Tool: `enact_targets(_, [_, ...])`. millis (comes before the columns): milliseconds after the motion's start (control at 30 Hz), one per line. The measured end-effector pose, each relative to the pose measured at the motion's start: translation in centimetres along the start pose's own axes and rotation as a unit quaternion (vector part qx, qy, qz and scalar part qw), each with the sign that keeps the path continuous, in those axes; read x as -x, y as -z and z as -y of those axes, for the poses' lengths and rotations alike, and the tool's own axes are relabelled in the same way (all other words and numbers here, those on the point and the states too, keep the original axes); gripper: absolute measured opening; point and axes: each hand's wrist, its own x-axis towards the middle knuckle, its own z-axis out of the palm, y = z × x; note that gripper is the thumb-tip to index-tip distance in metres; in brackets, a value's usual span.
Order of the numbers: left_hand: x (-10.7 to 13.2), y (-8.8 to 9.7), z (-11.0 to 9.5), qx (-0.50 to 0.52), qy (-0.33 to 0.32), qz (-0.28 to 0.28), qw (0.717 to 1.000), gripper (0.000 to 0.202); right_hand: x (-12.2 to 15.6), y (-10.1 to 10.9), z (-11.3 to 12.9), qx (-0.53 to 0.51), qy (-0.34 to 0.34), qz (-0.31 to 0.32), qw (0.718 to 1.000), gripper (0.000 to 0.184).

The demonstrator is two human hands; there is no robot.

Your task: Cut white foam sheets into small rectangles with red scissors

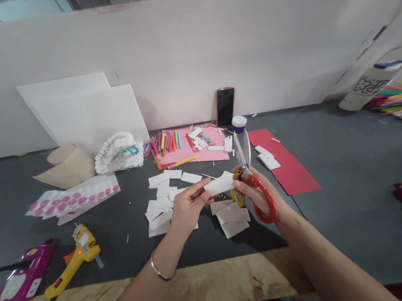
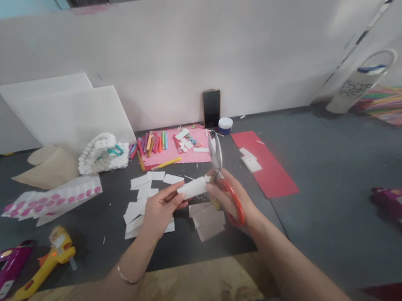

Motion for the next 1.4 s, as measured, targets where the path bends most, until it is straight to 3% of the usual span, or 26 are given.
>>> enact_targets(233, [-0.2,0.2,0.3,0.019,0.003,0.001,1.0,0.045,0.2,-0.4,0.6,0.007,0.001,0.001,1.0,0.035])
enact_targets(367, [-0.7,0.6,0.5,0.074,0.012,-0.025,0.997,0.045,0.6,0.0,1.0,0.093,0.027,-0.005,0.995,0.034])
enact_targets(467, [-1.1,0.8,0.4,0.114,0.005,-0.063,0.991,0.045,0.7,0.4,1.1,0.183,0.049,0.035,0.981,0.038])
enact_targets(633, [-1.2,0.8,0.1,0.14,-0.019,-0.112,0.984,0.044,0.8,0.5,1.4,0.255,0.024,0.104,0.961,0.039])
enact_targets(933, [-1.3,0.9,0.3,0.131,-0.029,-0.115,0.984,0.044,0.7,0.4,1.7,0.315,0.007,0.113,0.942,0.038])
enact_targets(1200, [-1.3,0.9,0.1,0.131,-0.033,-0.128,0.982,0.046,0.9,0.8,2.0,0.295,0.014,0.154,0.943,0.041])
enact_targets(1400, [-1.3,1.0,0.3,0.131,-0.032,-0.116,0.984,0.044,0.8,0.6,2.2,0.309,0.009,0.149,0.939,0.044])
